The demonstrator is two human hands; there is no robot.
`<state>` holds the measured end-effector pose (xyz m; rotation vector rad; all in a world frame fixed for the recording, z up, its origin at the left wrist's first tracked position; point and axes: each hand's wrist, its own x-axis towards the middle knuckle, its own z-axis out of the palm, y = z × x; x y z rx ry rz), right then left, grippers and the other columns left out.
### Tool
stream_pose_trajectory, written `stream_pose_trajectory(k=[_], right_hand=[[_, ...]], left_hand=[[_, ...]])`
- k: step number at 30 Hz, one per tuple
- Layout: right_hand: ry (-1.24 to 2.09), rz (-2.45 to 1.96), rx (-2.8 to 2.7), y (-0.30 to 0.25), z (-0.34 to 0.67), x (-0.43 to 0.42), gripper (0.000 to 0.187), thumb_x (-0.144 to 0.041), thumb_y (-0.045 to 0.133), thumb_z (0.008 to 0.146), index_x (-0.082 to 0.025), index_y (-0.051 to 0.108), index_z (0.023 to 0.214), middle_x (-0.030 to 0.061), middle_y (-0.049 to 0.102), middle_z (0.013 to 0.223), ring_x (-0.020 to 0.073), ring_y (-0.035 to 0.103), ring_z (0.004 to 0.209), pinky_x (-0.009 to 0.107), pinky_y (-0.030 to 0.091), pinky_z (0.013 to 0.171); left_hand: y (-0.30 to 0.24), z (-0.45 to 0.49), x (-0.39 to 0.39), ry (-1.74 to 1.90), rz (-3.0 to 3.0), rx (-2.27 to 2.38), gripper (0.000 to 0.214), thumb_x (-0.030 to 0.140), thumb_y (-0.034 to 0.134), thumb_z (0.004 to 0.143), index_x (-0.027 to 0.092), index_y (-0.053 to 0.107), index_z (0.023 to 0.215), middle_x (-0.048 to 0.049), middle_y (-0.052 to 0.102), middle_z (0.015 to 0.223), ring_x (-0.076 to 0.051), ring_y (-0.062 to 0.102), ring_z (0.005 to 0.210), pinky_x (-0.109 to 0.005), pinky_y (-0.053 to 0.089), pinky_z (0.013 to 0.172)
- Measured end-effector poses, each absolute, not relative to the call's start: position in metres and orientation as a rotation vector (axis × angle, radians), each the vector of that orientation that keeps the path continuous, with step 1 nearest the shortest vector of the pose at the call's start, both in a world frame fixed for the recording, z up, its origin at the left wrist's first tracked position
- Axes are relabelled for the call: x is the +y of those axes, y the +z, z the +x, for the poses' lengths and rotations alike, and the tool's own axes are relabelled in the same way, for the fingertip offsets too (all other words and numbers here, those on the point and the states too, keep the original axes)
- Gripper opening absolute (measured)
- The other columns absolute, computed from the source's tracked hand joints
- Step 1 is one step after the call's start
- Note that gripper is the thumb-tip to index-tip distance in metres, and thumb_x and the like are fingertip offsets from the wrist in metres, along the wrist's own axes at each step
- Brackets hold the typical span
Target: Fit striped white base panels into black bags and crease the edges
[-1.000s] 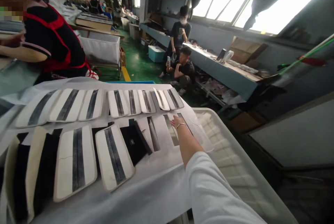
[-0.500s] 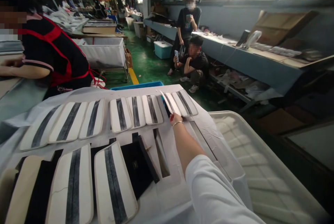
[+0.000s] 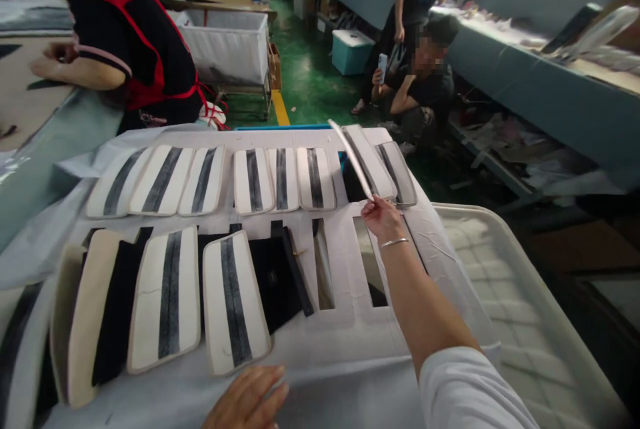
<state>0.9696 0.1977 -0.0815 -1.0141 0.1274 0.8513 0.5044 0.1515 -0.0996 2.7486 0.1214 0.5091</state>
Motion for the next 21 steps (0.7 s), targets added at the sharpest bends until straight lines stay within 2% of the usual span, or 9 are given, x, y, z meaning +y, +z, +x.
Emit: stream_pose_trajectory(k=[2, 6, 9, 12, 14, 16, 21], right_hand=[[0.880, -0.974, 0.129, -0.084, 0.961, 0.198, 0.018, -0.009, 0.055, 0.079, -0.017, 0.046, 0.066, -0.0063, 0.048, 0.050, 0.0031, 0.045, 0.042, 0.012, 0.040, 0.042], [0.864, -0.919, 0.132, -0.092, 0.956, 0.198, 0.022, -0.010, 0.050, 0.080, -0.018, 0.040, 0.063, -0.0077, 0.043, 0.047, 0.0031, 0.042, 0.040, 0.012, 0.040, 0.041], [0.835, -0.935, 0.153, -0.089, 0.967, 0.206, 0.024, -0.011, 0.049, 0.082, -0.018, 0.036, 0.062, -0.0090, 0.039, 0.045, 0.0030, 0.039, 0.037, 0.011, 0.038, 0.039], [0.856, -0.991, 0.165, -0.072, 0.982, 0.224, 0.025, -0.009, 0.047, 0.083, -0.018, 0.036, 0.062, -0.0090, 0.037, 0.044, 0.0035, 0.036, 0.034, 0.011, 0.032, 0.034], [0.849, -1.002, 0.135, -0.057, 0.986, 0.235, 0.025, -0.009, 0.045, 0.085, -0.018, 0.036, 0.063, -0.0091, 0.035, 0.045, 0.0030, 0.035, 0.034, 0.011, 0.032, 0.035], [0.832, -1.006, 0.094, -0.048, 0.982, 0.238, 0.023, -0.011, 0.044, 0.086, -0.017, 0.038, 0.065, -0.0088, 0.037, 0.047, 0.0023, 0.035, 0.035, 0.011, 0.034, 0.037], [0.835, -1.065, 0.028, -0.047, 0.960, 0.214, 0.020, -0.007, 0.046, 0.082, -0.017, 0.040, 0.066, -0.0062, 0.043, 0.049, 0.0030, 0.038, 0.037, 0.012, 0.034, 0.038]], left_hand=[[-0.101, 0.519, 0.157, 0.462, 2.771, 0.153, 0.042, 0.022, 0.045, 0.089, 0.020, 0.045, 0.131, -0.0081, 0.053, 0.130, -0.019, 0.046, 0.122, -0.030, 0.044, 0.099], [-0.096, 0.567, 0.170, 0.142, 2.751, 0.250, 0.052, 0.025, 0.046, 0.088, 0.019, 0.035, 0.138, -0.0108, 0.041, 0.142, -0.023, 0.036, 0.132, -0.040, 0.033, 0.109], [-0.102, 0.609, 0.172, -0.147, 2.692, 0.228, 0.058, 0.035, 0.047, 0.088, 0.018, 0.031, 0.141, -0.0138, 0.032, 0.147, -0.028, 0.028, 0.136, -0.048, 0.023, 0.112], [-0.118, 0.645, 0.162, -0.325, 2.636, 0.049, 0.075, 0.052, 0.054, 0.082, 0.018, 0.028, 0.143, -0.0161, 0.024, 0.151, -0.032, 0.021, 0.138, -0.054, 0.017, 0.111], [-0.131, 0.662, 0.151, -0.419, 2.624, -0.117, 0.085, 0.056, 0.062, 0.074, 0.018, 0.029, 0.143, -0.0173, 0.021, 0.151, -0.034, 0.020, 0.138, -0.057, 0.014, 0.110], [-0.142, 0.671, 0.142, -0.484, 2.638, -0.182, 0.088, 0.053, 0.068, 0.070, 0.018, 0.031, 0.141, -0.0181, 0.020, 0.151, -0.036, 0.021, 0.137, -0.060, 0.013, 0.108], [-0.156, 0.673, 0.139, -0.499, 2.633, -0.145, 0.087, 0.055, 0.068, 0.069, 0.021, 0.033, 0.141, -0.0141, 0.019, 0.152, -0.038, 0.025, 0.134, -0.061, 0.012, 0.108]])
